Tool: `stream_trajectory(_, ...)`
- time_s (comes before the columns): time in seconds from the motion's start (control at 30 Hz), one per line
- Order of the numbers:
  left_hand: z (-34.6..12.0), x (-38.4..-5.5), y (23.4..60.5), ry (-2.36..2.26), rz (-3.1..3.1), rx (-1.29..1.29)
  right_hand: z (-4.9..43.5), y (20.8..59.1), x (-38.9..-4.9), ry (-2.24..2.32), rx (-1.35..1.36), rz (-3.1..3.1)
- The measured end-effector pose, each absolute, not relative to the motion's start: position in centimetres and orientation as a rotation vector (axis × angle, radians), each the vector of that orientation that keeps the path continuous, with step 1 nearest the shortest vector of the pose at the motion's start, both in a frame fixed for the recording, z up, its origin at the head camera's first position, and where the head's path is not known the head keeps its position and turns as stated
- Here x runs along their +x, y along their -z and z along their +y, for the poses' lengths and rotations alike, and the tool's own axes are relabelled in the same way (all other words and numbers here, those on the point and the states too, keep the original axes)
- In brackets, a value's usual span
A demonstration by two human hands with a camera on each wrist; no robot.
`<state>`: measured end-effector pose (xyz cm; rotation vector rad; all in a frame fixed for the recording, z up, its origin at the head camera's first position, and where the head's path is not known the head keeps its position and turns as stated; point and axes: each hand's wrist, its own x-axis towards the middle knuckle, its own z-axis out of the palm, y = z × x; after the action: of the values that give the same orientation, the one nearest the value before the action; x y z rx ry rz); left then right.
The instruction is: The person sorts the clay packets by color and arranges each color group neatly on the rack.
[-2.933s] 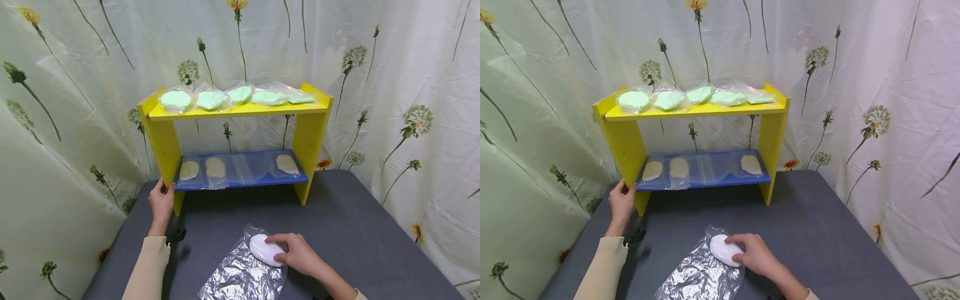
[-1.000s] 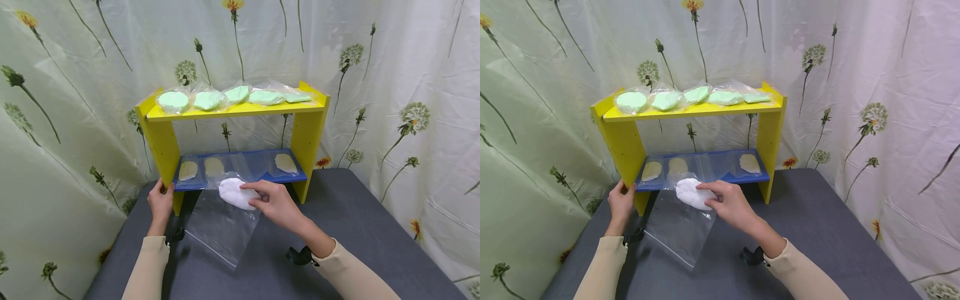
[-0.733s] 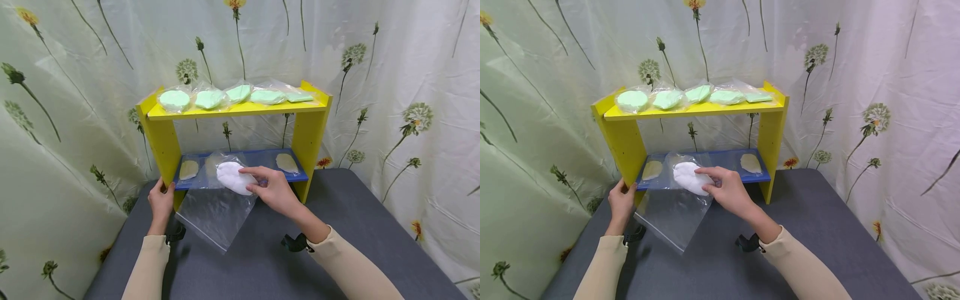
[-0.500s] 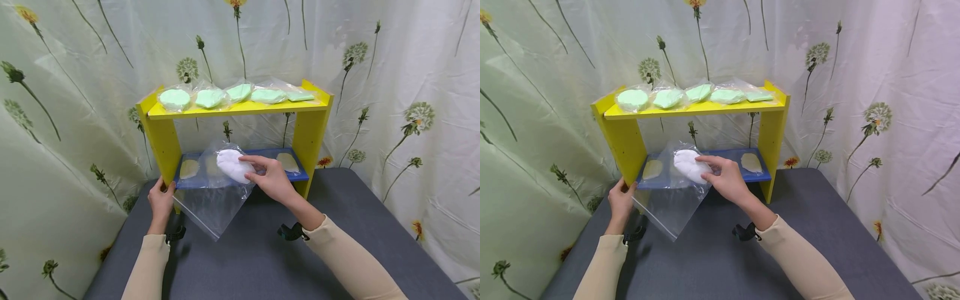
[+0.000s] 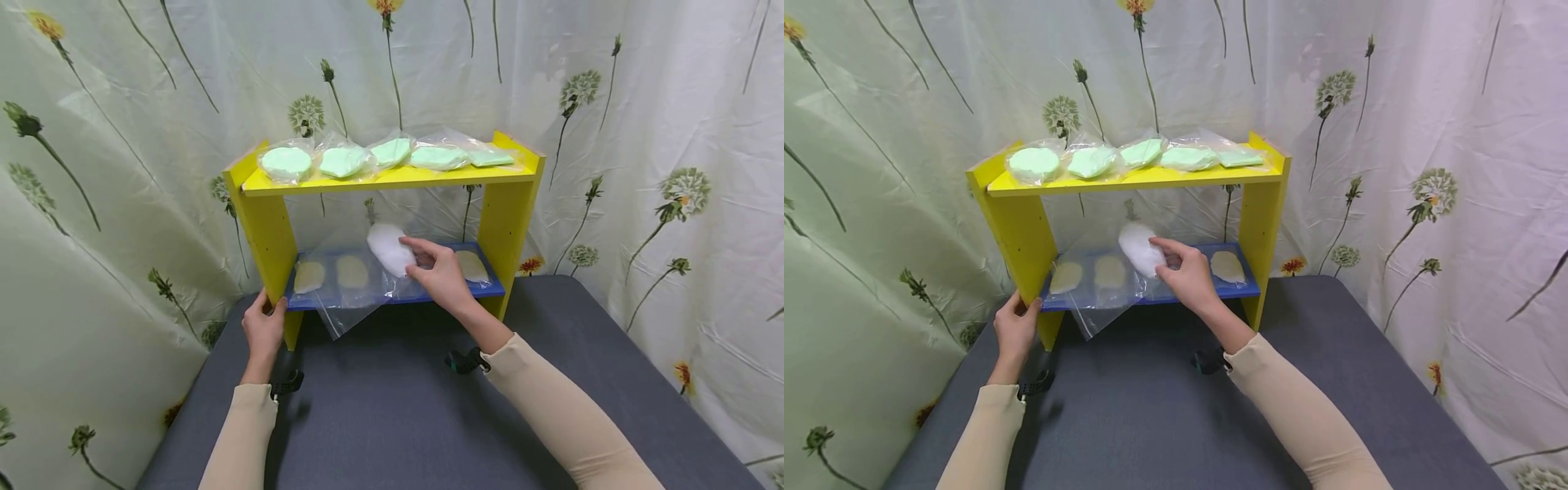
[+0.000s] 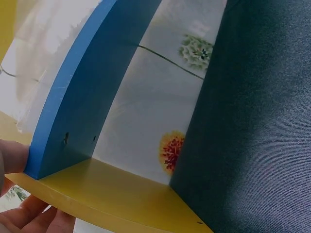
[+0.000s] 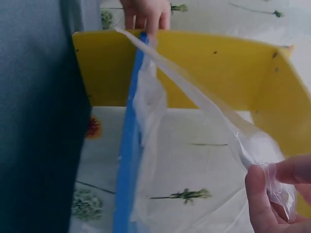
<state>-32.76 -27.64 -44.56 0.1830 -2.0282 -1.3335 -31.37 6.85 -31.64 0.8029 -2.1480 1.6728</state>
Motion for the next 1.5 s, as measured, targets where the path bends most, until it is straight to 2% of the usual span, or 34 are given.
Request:
stream_trajectory(0.17, -27.7, -32.6, 44.5, 1.348, -2.03, 0.184, 6.6, 32.6, -32.6, -1.678, 0.722, -2.132)
stream_trajectory(0.4, -27.7, -32.5, 44.5, 1.34, -2.054, 0.186, 6.5, 36.8, -36.4, -1.505, 0.513, -2.201)
stream_trajectory(0.57, -27.7, -32.7, 44.7, 1.342, -2.049, 0.184, 6.5, 38.4, -37.6, -1.413, 0.436, -2.22)
stream_trajectory(0.83, -27.8, -32.8, 44.7, 1.344, -2.048, 0.175, 6.4, 39.7, -37.8, -1.047, 0.432, -2.418)
stream_trajectory(1.1, -27.8, -32.8, 44.6, 1.353, -2.041, 0.166, 6.1, 39.4, -37.2, -0.632, 0.411, -2.578)
stream_trajectory(1.5, -27.5, -32.3, 44.4, 1.377, -2.047, 0.183, 6.1, 39.4, -36.9, -0.527, 0.365, -2.645)
